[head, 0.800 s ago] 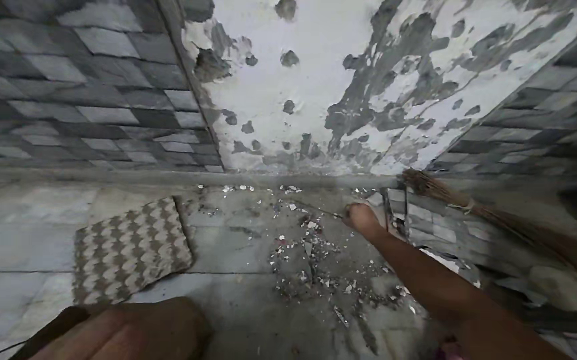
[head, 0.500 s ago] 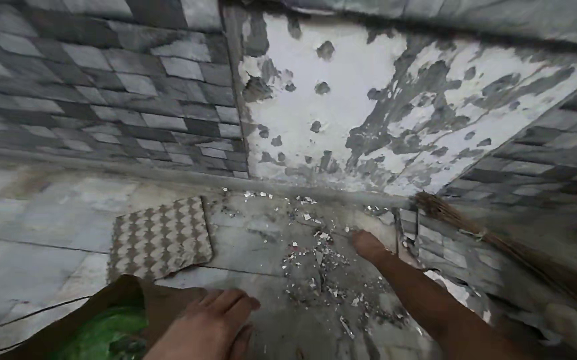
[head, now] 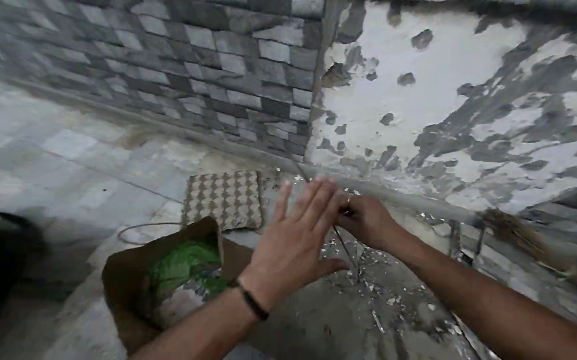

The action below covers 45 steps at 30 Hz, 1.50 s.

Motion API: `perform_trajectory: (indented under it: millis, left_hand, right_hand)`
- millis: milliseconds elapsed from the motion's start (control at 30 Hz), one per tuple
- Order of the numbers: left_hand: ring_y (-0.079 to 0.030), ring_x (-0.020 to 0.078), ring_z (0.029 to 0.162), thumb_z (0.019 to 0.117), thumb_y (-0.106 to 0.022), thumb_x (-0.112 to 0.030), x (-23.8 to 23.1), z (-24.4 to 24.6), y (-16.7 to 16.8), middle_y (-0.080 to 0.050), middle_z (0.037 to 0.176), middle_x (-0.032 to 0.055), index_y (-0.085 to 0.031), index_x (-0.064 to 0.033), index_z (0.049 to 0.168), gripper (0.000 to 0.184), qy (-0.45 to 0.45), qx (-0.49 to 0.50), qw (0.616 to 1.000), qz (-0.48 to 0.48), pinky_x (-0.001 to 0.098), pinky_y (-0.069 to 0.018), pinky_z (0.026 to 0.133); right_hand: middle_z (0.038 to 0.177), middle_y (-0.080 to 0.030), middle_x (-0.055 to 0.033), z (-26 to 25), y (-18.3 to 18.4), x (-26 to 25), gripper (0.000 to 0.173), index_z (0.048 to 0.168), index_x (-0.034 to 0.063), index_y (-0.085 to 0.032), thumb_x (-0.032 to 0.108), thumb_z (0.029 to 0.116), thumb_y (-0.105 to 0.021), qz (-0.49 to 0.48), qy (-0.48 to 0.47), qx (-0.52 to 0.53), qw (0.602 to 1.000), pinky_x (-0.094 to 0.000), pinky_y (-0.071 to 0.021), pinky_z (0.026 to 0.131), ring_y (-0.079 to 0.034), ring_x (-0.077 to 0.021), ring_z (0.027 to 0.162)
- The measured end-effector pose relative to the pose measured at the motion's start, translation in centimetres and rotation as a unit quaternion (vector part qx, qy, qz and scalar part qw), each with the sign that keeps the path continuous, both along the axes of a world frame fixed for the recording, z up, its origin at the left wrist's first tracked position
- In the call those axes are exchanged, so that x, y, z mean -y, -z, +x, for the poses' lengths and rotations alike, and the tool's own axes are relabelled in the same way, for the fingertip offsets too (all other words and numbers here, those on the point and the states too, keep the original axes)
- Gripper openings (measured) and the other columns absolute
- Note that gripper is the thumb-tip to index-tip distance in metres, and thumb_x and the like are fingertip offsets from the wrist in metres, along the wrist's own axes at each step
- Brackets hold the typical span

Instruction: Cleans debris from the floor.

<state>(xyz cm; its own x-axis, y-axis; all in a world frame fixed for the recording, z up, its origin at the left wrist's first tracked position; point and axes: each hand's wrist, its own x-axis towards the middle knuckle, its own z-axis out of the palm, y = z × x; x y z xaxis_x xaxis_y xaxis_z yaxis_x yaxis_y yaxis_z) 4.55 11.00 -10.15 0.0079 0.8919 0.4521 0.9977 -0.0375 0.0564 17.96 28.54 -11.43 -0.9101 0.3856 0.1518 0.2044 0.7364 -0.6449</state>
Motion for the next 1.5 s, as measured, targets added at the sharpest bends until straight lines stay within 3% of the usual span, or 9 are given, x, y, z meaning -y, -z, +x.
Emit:
perform_trajectory:
  millis: [100, 333, 567, 667, 833, 1033, 1200, 1367, 1500]
  left_hand:
    - [-0.017, 0.0284, 0.158, 0.0713, -0.071, -0.080, -0.7, 0.6, -0.6, -0.025, 0.169, 0.0148, -0.028, -0.0037, 0.161, 0.126, -0.017, -0.018, 1.000, 0.016, 0.0634, -0.0052, 0.125]
    - [-0.029, 0.0313, 0.154, 0.0979, -0.061, -0.025, 0.3, -0.4, -1.5, -0.043, 0.159, 0.0151, -0.034, -0.0058, 0.159, 0.070, -0.042, -0.097, 0.994, -0.010, 0.0642, -0.0094, 0.125]
    - [-0.054, 0.0300, 0.137, 0.1025, -0.059, -0.034, 1.0, -1.3, -0.2, -0.062, 0.140, 0.0129, -0.058, -0.0025, 0.141, 0.050, -0.027, -0.086, 0.996, 0.020, 0.0516, -0.0286, 0.123]
    - [-0.073, 0.0279, 0.093, 0.1015, -0.064, -0.024, 1.5, -1.5, -0.6, -0.074, 0.102, 0.0113, -0.072, -0.0045, 0.115, 0.026, -0.038, 0.004, 0.999, -0.005, 0.0427, -0.0602, 0.081]
    - [-0.068, 0.0258, 0.069, 0.1043, -0.059, -0.035, 2.4, -3.0, -1.5, -0.069, 0.074, 0.0082, -0.076, -0.0098, 0.093, 0.032, -0.076, 0.172, 0.978, -0.086, 0.0482, -0.0552, 0.064]
    - [-0.068, 0.0267, 0.073, 0.1076, -0.052, -0.035, 2.1, -3.1, -1.5, -0.067, 0.084, 0.0097, -0.069, -0.0070, 0.099, 0.034, -0.028, 0.172, 0.981, -0.081, 0.0469, -0.0558, 0.064]
    - [-0.068, 0.0258, 0.078, 0.1100, -0.044, -0.037, 2.6, -6.2, -1.1, -0.066, 0.086, 0.0092, -0.067, -0.0071, 0.100, 0.039, -0.050, 0.205, 0.973, -0.091, 0.0494, -0.0567, 0.069]
    - [-0.051, 0.0152, 0.063, 0.1100, -0.042, -0.041, 2.7, -7.2, -1.1, -0.054, 0.072, 0.0010, -0.066, -0.0123, 0.092, 0.042, -0.069, 0.496, 0.864, -0.049, 0.0370, -0.0433, 0.060]
    - [-0.044, 0.0060, 0.057, 0.1095, -0.045, -0.039, 1.4, -5.1, -1.7, -0.048, 0.070, -0.0055, -0.058, -0.0154, 0.087, 0.035, -0.091, 0.782, 0.608, 0.102, 0.0207, -0.0401, 0.053]
  right_hand:
    - [0.074, -0.069, 0.0020, -1.6, -3.5, 3.7, 0.002, 0.089, 0.0079, -0.069, 0.008, 0.0879, -0.070, -0.045, 0.008, -0.055, 0.997, -0.0255, -0.0560, 0.062, -0.065, -0.0033, 0.065]
    - [0.083, -0.074, 0.0033, -1.8, -2.8, 4.3, 0.002, 0.092, 0.0086, -0.073, 0.008, 0.0910, -0.074, -0.066, 0.005, -0.129, 0.989, -0.0215, -0.0621, 0.069, -0.071, -0.0017, 0.073]
    - [0.094, -0.072, -0.0020, -0.9, -3.4, 4.2, 0.007, 0.098, 0.0073, -0.076, 0.008, 0.0938, -0.071, -0.018, 0.032, -0.072, 0.997, -0.0257, -0.0641, 0.072, -0.071, -0.0073, 0.075]
    - [0.106, -0.073, -0.0038, -0.3, -4.0, 4.0, 0.015, 0.106, 0.0111, -0.079, 0.008, 0.0964, -0.067, 0.023, 0.050, -0.046, 0.997, -0.0273, -0.0639, 0.073, -0.072, -0.0089, 0.079]
    - [0.111, -0.070, -0.0045, 1.0, -5.2, 2.4, 0.017, 0.110, 0.0154, -0.080, 0.017, 0.0948, -0.073, 0.087, -0.001, -0.060, 0.994, -0.0239, -0.0617, 0.075, -0.070, -0.0072, 0.085]
    - [0.097, -0.078, -0.0028, 0.5, -3.7, 1.6, 0.017, 0.102, 0.0159, -0.082, 0.025, 0.0960, -0.070, 0.229, -0.030, -0.111, 0.967, -0.0395, -0.0605, 0.082, -0.074, -0.0176, 0.090]
    - [0.091, -0.076, 0.0054, 1.6, -5.7, -0.9, 0.025, 0.117, 0.0167, -0.078, 0.027, 0.1028, -0.060, 0.156, -0.077, -0.078, 0.982, -0.0256, -0.0598, 0.069, -0.068, -0.0029, 0.072]
    - [0.096, -0.078, 0.0025, 1.1, -5.5, 0.5, 0.029, 0.125, 0.0082, -0.073, 0.024, 0.1042, -0.061, 0.023, -0.042, -0.209, 0.977, -0.0255, -0.0641, 0.082, -0.074, -0.0044, 0.085]
    - [0.094, -0.078, -0.0017, -1.1, -3.4, 4.4, 0.024, 0.119, 0.0025, -0.075, 0.017, 0.1025, -0.064, -0.001, 0.025, -0.294, 0.955, -0.0260, -0.0646, 0.078, -0.074, -0.0065, 0.082]
